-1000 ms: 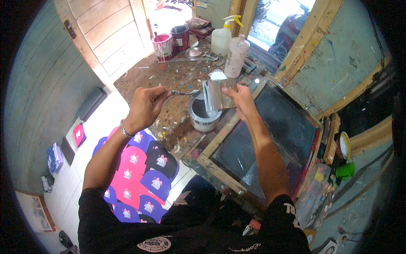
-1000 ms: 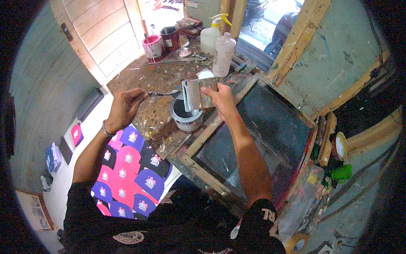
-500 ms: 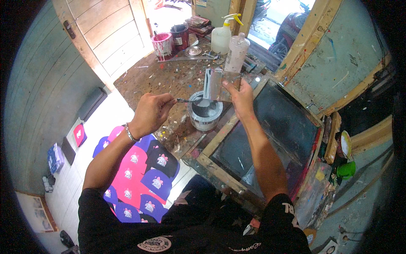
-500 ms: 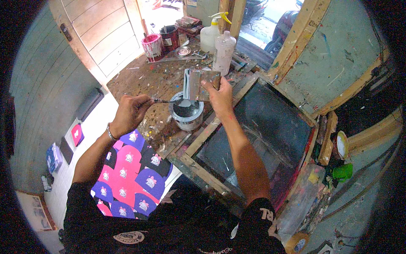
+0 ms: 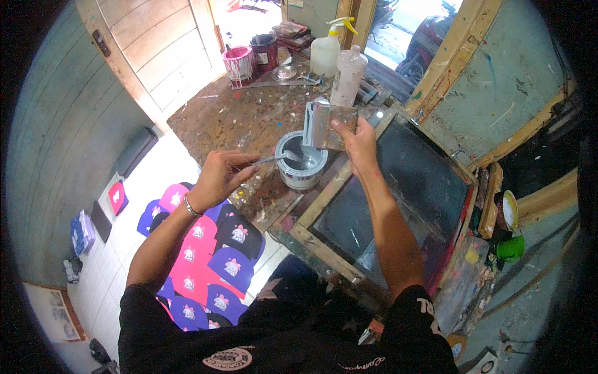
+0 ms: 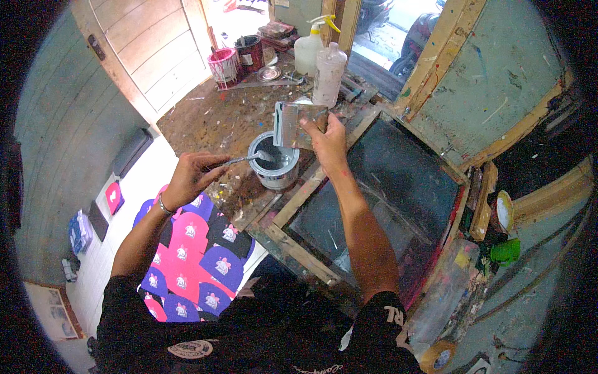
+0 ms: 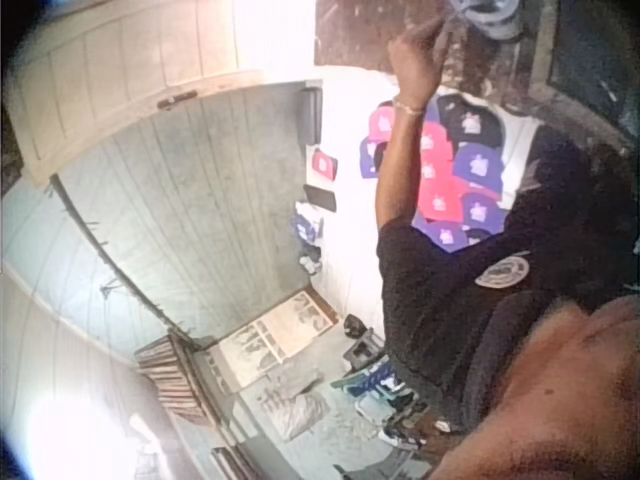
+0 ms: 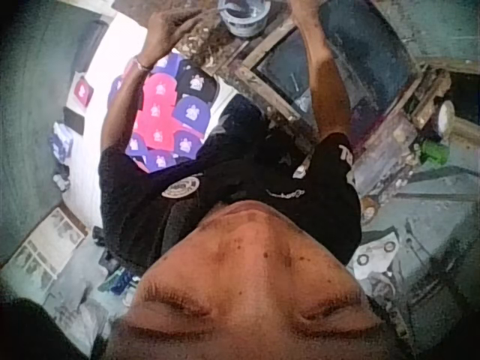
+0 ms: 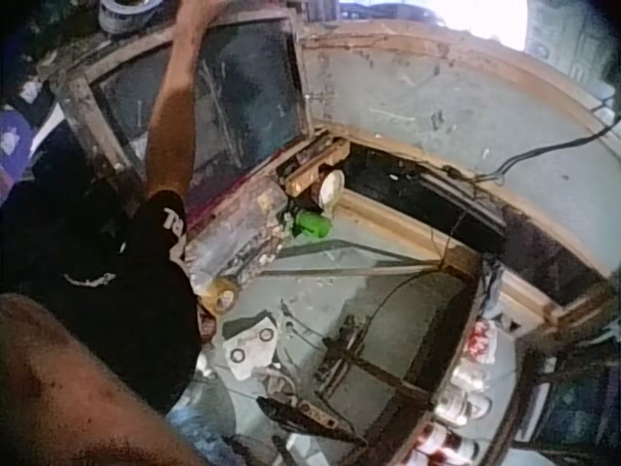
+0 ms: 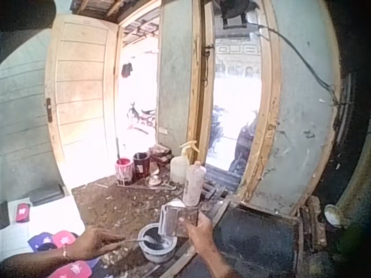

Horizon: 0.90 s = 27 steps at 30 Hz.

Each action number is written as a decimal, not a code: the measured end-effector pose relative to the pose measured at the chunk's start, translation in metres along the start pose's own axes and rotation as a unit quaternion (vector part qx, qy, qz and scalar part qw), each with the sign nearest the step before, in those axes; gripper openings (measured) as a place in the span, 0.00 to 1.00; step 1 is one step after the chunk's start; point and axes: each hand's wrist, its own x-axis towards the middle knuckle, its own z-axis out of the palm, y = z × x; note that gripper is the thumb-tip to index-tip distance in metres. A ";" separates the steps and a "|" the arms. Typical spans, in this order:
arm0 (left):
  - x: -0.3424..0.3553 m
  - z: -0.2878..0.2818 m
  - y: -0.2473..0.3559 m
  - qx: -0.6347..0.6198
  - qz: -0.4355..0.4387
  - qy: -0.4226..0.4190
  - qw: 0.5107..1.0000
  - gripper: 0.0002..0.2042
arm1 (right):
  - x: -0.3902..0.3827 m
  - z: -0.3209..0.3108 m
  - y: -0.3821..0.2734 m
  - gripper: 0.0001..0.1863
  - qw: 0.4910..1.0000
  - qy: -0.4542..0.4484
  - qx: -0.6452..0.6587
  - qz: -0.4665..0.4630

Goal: The person performs screen printing on hat panels using a squeegee and ink, then cleans the screen with a solvent and rag.

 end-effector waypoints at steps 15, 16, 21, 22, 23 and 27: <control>0.008 0.000 -0.025 -0.019 -0.097 0.019 0.995 0.08 | 0.002 -0.004 -0.012 0.21 0.992 -0.117 0.042 -0.037; 0.009 -0.001 -0.025 -0.035 -0.105 0.017 0.994 0.08 | 0.003 -0.006 -0.012 0.21 0.990 -0.134 0.038 -0.037; 0.011 -0.004 -0.022 -0.043 -0.112 0.020 0.993 0.07 | 0.005 -0.007 -0.009 0.22 0.987 -0.152 0.030 -0.044; 0.012 -0.007 -0.024 -0.029 -0.109 0.003 0.994 0.08 | 0.005 -0.005 -0.010 0.23 0.987 -0.153 0.010 -0.053; 0.013 -0.009 -0.026 -0.015 -0.106 -0.014 0.994 0.09 | 0.005 -0.005 -0.010 0.23 0.987 -0.154 0.011 -0.053; 0.012 -0.012 -0.021 -0.073 -0.107 0.008 0.992 0.09 | 0.007 -0.007 -0.010 0.24 0.982 -0.182 0.010 -0.049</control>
